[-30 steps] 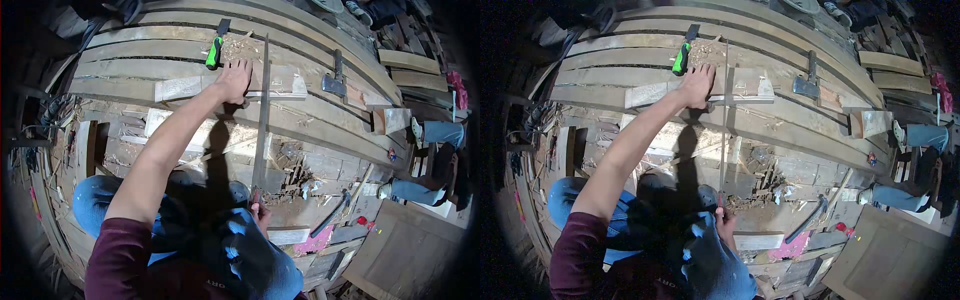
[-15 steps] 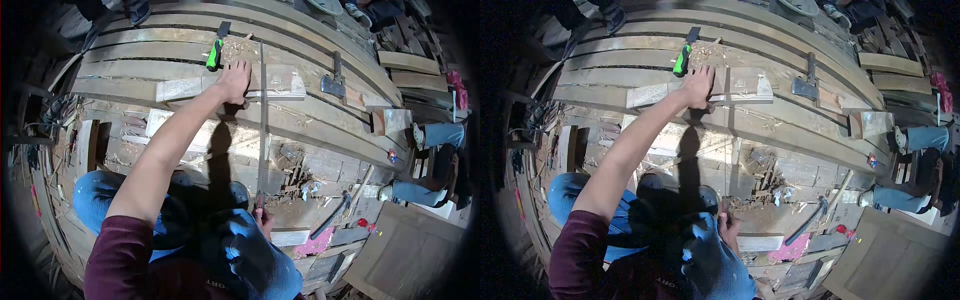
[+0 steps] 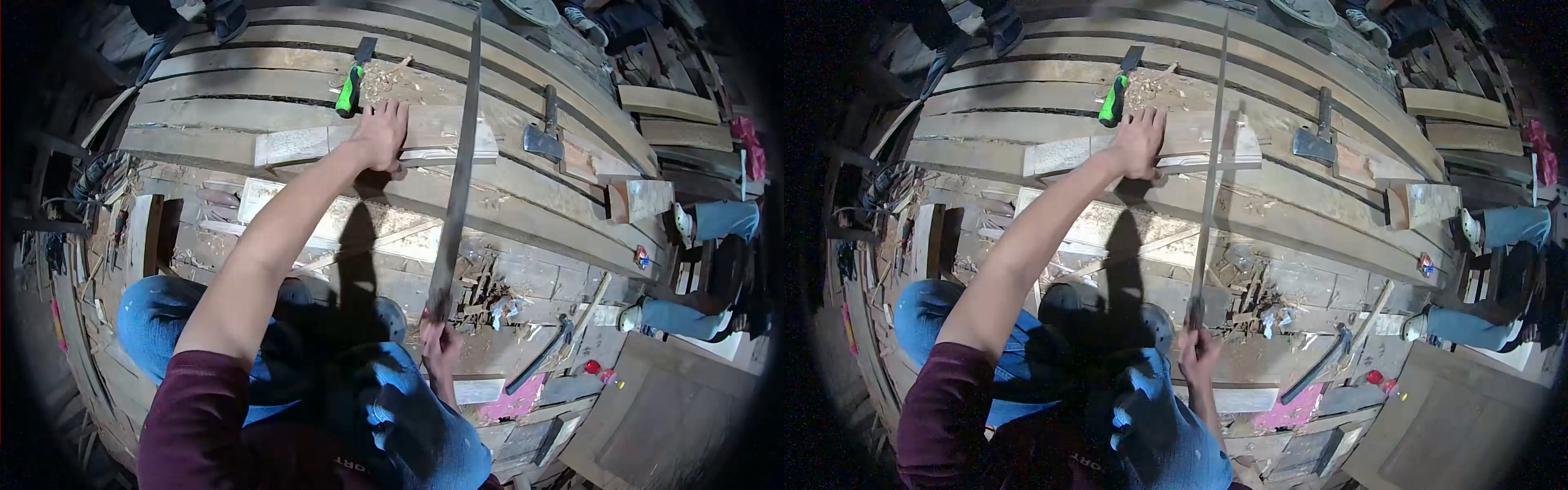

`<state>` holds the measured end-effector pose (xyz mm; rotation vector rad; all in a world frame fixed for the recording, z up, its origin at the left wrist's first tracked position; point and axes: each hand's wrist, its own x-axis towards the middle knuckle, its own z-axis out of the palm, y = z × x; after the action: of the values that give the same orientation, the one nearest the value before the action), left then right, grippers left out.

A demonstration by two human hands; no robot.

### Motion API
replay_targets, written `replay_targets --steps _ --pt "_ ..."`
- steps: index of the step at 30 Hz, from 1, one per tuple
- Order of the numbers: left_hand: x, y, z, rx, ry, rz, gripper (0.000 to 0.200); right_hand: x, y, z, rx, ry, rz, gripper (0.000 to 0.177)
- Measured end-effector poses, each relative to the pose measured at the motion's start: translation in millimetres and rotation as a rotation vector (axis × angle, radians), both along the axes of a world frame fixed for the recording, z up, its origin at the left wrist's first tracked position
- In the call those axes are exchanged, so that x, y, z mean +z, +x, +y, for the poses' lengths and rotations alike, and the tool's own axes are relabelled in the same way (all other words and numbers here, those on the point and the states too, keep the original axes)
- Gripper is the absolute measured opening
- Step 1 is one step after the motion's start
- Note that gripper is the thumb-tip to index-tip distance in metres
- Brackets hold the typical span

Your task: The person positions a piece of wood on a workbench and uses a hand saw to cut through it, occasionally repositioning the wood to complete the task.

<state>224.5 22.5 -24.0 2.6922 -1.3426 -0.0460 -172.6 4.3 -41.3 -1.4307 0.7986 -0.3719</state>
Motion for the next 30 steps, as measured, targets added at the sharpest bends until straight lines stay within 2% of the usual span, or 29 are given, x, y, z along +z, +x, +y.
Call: replay_targets --steps 2,4,8,9,16,19,24,26,27,30 --pt "4 -1 -3 0.013 0.022 0.025 0.103 -11 27 -7 -0.018 0.073 -0.101 0.038" --pt "6 -1 -2 0.022 0.036 0.026 0.103 -7 51 -19 0.094 -0.018 -0.062 0.038" --pt "10 -3 -1 0.034 0.075 0.021 0.100 -6 91 -21 0.089 -0.058 -0.024 0.044" --pt "9 -2 -2 0.030 0.083 0.024 0.100 -6 98 -22 0.092 -0.146 0.141 0.046" --pt "6 1 -3 0.030 0.091 0.049 0.091 -3 112 -24 0.095 -0.139 0.114 0.048" --pt "10 -2 -3 0.057 0.056 0.066 0.092 2 90 -25 0.196 -0.073 0.122 0.045" --pt "7 -3 -3 0.065 0.049 0.060 0.099 -19 0 5 0.133 -0.114 0.180 0.043" --pt "11 -3 -3 0.071 0.074 0.096 0.105 -29 -32 12 0.106 0.035 0.232 0.042" --pt "10 -4 -3 0.064 0.094 0.091 0.105 -27 -39 14 0.088 0.111 0.261 0.042" --pt "10 -3 -4 0.042 0.126 0.070 0.104 -30 -41 10 0.113 0.079 0.271 0.041"
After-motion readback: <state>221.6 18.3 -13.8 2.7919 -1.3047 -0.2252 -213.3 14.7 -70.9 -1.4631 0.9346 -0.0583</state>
